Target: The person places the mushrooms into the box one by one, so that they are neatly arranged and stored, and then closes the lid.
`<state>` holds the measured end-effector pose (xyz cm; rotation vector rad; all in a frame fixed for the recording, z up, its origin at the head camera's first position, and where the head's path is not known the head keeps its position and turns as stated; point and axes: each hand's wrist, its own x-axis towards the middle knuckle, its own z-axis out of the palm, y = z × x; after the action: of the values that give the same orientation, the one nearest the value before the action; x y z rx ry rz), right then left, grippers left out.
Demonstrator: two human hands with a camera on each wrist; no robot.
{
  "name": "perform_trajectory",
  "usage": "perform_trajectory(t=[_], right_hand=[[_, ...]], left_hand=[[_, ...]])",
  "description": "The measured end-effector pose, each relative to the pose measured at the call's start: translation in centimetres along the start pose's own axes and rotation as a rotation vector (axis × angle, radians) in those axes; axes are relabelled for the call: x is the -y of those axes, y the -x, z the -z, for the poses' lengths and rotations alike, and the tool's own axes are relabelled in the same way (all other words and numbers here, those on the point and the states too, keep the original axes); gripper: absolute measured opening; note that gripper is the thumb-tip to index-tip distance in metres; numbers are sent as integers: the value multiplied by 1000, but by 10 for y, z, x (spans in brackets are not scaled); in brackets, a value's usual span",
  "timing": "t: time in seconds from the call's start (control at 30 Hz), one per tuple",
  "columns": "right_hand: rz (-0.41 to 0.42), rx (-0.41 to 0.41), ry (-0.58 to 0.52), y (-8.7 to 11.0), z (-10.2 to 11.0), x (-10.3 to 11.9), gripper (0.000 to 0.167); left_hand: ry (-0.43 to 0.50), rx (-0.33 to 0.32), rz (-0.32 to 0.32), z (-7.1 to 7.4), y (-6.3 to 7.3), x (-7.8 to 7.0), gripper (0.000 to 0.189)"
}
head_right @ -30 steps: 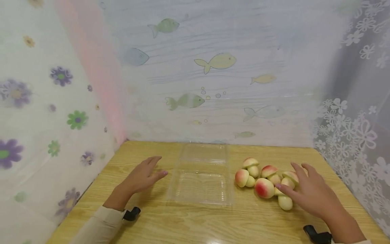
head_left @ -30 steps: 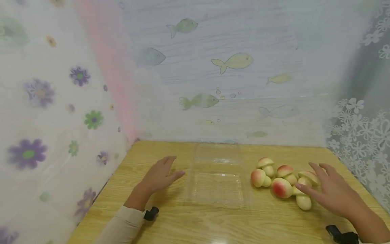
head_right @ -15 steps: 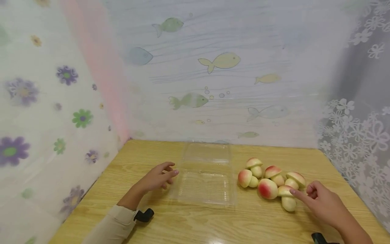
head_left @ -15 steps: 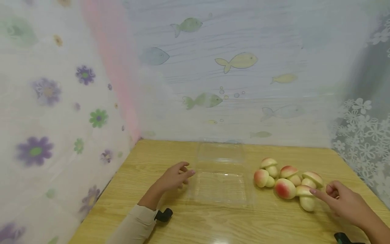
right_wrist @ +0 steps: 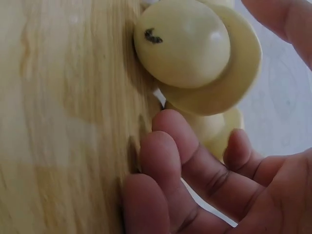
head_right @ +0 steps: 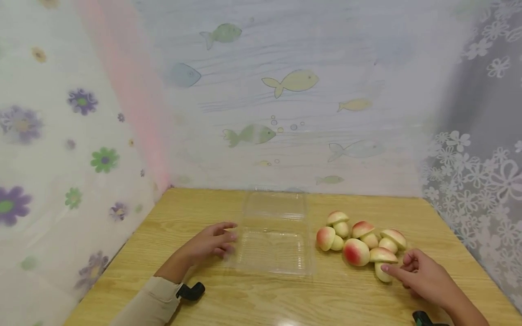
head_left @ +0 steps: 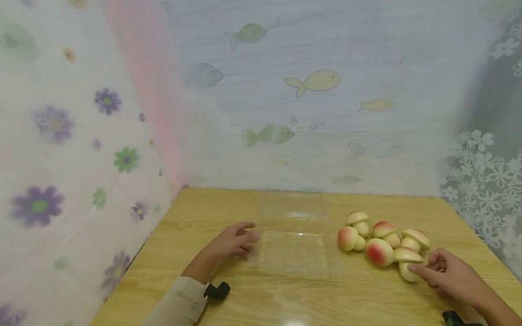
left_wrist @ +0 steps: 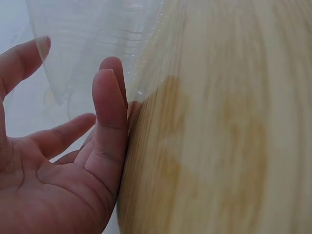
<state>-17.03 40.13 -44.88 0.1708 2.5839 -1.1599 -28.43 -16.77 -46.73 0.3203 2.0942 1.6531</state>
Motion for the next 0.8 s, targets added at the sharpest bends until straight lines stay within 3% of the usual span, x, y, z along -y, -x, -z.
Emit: perform_trajectory(t=[0.13, 0.4, 0.8], right_hand=[[11, -35, 95, -1, 0, 2, 56], [13, -67, 182, -4, -4, 5, 60], [6, -96, 153, 1, -4, 10, 58]], left_hand=[[52, 11, -4, 1, -2, 5, 63], [131, 41, -20, 4, -4, 8, 59], [145, 64, -30, 8, -3, 10, 62]])
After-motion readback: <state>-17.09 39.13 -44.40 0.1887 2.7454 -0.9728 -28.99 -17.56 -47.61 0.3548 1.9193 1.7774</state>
